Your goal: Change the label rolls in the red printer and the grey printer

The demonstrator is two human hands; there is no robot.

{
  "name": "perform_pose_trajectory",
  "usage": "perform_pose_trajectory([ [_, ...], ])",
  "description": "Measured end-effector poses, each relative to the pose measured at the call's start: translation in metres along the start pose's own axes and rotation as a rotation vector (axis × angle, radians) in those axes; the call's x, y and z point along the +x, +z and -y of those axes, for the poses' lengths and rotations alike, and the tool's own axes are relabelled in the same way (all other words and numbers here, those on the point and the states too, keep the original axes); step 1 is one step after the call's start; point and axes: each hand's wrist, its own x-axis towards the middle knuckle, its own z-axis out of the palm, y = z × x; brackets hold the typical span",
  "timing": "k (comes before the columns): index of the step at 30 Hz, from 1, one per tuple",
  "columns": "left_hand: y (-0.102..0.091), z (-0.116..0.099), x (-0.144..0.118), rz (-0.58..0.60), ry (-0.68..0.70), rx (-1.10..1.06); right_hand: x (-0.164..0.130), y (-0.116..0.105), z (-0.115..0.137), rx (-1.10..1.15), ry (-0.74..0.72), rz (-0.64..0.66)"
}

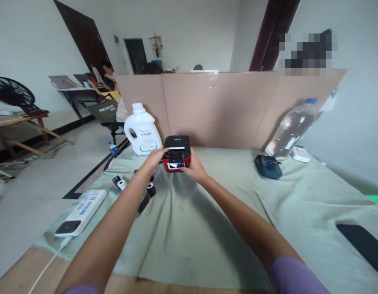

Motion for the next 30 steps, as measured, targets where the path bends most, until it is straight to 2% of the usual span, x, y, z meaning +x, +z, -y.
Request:
perform_pose_trajectory([
  [3,-0.03,0.001,0.031,-0.095,-0.055,0.064,0.029,0.043,-0.018,0.019,0.015,0.022],
  [8,-0.058,0.018,0.06,-0.16,-0.115,0.128,0.039,0.09,-0.04,0.018,0.136,0.047],
  [13,-0.069,0.026,0.065,-0.204,-0.082,0.22,0.041,0.108,-0.044,-0.052,0.143,0.022],
  [16,-0.067,0.013,0.053,-0.278,0.067,0.31,0.033,0.093,-0.04,-0.112,0.115,0.072],
  [18,-0.054,0.003,0.037,-0.353,0.245,0.354,0.017,0.061,-0.038,-0.212,0.122,0.086],
  [19,-0.041,-0.001,0.025,-0.378,0.344,0.364,0.004,0.039,-0.037,-0.285,0.138,0.066],
  [21,-0.005,0.001,-0.004,-0.363,0.535,0.374,-0.029,-0.02,-0.034,-0.453,0.177,-0.016],
  [22,0.019,0.006,-0.022,-0.319,0.578,0.382,-0.047,-0.054,-0.032,-0.545,0.186,-0.074],
  [23,0.045,0.015,-0.041,-0.239,0.601,0.405,-0.066,-0.089,-0.029,-0.641,0.203,-0.152],
  [25,0.101,0.038,-0.083,0.104,0.592,0.591,-0.102,-0.157,-0.023,-0.845,0.307,-0.354],
  [26,0.128,0.052,-0.104,0.262,0.583,0.694,-0.119,-0.187,-0.019,-0.953,0.405,-0.506],
  [28,0.172,0.079,-0.145,0.504,0.602,0.894,-0.146,-0.235,-0.014,-1.072,0.624,-0.75],
  [30,0.201,0.099,-0.178,0.631,0.64,1.051,-0.163,-0.267,-0.013,-1.068,0.814,-0.828],
])
